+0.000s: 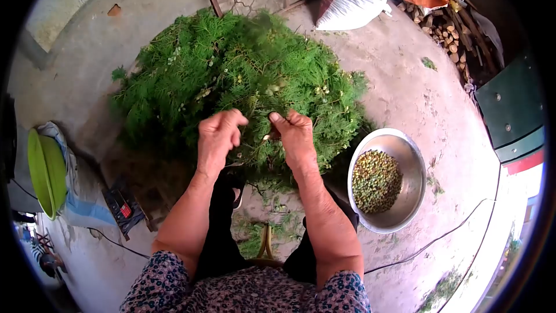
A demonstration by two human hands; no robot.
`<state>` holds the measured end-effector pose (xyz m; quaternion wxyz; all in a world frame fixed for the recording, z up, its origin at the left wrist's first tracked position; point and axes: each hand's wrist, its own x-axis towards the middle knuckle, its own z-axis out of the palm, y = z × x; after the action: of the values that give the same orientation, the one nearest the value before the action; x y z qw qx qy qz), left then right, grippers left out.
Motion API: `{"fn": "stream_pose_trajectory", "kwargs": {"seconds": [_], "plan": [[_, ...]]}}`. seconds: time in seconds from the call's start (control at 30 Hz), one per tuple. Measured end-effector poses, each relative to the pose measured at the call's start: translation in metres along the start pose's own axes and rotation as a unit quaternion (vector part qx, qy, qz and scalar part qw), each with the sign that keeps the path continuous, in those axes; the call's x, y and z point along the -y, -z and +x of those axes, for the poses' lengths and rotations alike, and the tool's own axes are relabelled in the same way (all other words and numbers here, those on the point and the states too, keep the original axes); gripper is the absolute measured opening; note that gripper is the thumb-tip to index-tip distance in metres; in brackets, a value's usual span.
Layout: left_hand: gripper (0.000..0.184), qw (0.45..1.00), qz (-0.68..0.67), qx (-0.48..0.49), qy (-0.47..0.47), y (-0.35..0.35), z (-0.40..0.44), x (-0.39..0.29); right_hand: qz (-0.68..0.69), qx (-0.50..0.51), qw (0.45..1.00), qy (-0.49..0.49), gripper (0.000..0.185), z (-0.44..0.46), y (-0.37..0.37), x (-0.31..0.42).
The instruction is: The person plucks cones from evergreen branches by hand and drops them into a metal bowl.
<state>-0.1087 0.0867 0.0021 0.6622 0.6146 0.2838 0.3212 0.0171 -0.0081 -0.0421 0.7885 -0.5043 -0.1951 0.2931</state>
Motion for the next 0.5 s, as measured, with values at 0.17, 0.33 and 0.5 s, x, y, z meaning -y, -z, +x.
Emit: {"fn": "stream_pose_trajectory", "kwargs": {"seconds": [0.17,0.33,0.5], "plan": [[0.014,0.992,0.049,0.076,-0.089,-0.002,0.022,0.023,-0.060,0.007,0.993,-0.097,0.011,-0.013,-0.017,0.026],[0.022,0.989,-0.050,0.136,0.012,-0.008,0.025,0.022,-0.025,0.029,0.993,-0.113,0.005,-0.016,-0.014,0.020],[0.026,0.981,-0.154,0.114,0.031,-0.023,0.023,0.026,-0.048,0.046,0.989,-0.129,0.010,-0.017,-0.022,0.022]]}}
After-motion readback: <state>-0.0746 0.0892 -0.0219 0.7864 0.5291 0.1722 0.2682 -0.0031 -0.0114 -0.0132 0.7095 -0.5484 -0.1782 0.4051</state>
